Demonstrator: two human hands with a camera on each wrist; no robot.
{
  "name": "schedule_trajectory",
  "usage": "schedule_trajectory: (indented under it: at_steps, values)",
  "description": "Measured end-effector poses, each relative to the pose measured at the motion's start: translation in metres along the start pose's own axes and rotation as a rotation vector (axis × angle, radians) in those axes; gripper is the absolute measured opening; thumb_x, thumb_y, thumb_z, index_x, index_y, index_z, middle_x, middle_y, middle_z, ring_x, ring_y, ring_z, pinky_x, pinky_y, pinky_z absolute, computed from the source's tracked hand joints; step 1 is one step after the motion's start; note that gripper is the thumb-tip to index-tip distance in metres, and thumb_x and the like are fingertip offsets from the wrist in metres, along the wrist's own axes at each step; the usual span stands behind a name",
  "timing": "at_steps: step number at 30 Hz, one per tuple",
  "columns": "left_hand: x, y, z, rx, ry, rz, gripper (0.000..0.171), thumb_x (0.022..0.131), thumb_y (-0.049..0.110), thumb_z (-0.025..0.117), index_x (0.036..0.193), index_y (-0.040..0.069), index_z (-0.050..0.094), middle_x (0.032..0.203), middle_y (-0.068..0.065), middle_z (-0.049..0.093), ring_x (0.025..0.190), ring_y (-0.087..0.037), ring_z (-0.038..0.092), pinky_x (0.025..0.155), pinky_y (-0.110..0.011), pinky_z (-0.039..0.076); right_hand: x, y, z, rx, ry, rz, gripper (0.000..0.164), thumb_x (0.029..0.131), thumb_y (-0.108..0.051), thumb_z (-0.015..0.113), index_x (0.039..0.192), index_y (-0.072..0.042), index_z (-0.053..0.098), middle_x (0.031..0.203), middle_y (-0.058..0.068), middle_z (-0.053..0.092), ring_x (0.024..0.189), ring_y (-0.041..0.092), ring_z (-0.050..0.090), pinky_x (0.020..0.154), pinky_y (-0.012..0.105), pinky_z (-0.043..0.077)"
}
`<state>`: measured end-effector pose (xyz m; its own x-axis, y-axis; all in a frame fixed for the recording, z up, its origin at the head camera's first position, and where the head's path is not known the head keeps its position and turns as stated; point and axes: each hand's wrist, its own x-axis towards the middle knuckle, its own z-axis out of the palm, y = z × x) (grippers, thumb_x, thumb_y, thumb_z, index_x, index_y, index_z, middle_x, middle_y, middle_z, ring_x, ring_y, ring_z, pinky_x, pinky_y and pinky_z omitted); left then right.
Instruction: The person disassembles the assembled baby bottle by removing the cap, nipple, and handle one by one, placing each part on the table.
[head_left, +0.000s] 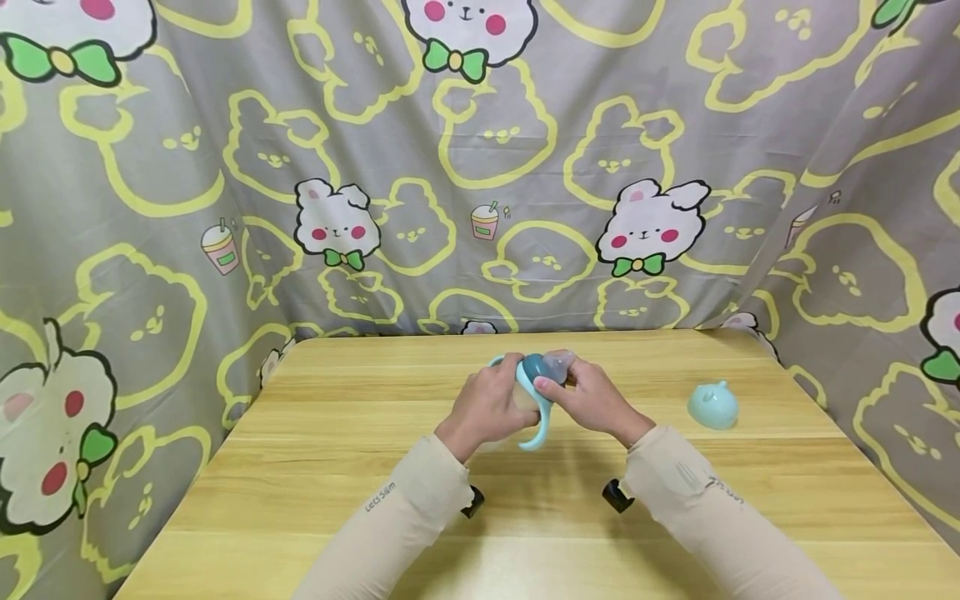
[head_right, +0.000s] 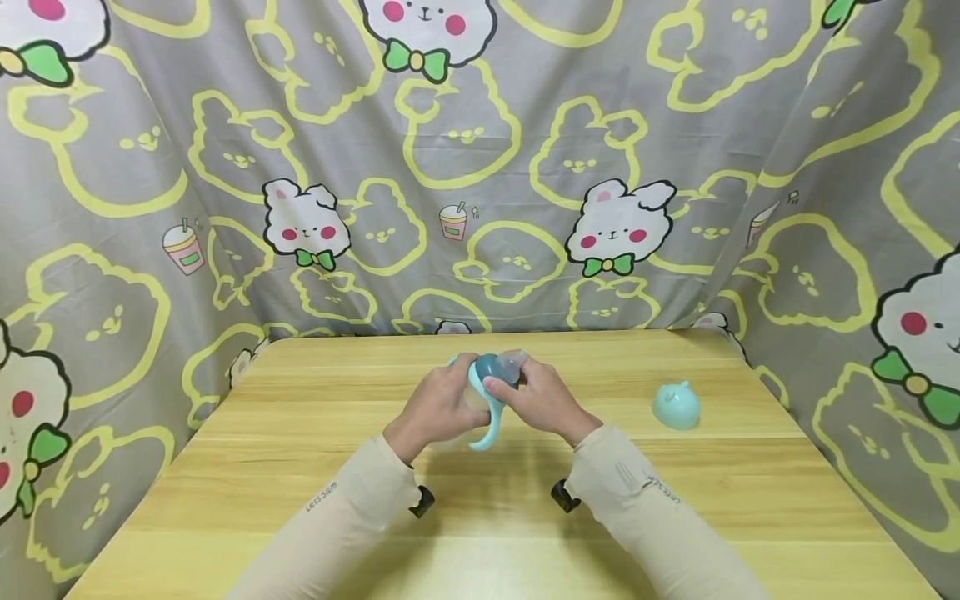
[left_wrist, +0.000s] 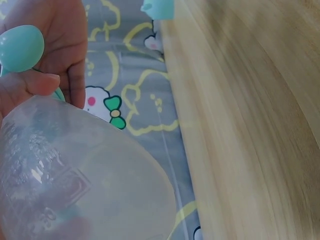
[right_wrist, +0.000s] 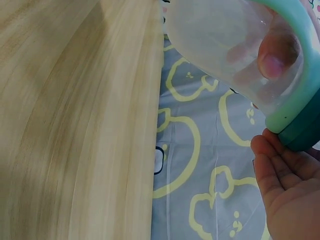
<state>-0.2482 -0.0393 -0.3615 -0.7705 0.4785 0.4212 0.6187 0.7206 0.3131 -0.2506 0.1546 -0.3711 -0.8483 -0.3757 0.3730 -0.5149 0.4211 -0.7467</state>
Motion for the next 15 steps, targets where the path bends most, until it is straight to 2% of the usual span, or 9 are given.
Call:
schedule_trajectory:
  at_steps: [15]
  values:
    - [-0.0008,-0.0001,-0.0011,-0.011,0.003,-0.001,0.071,0.069,0.03,0.082,0.126,0.0,0.051,0.09,-0.009,0.064,0.068,-0.019,0.058,0.06,-0.029,0.047,-0.0024,-0.0001,0.002,0.015,0.007,0.013,0.044,0.096,-0.03,0.061,0.128,-0.002,0.053,0.113,0.011,0.062,0.1,0.021,0.061,0.085,0.041,0.049]
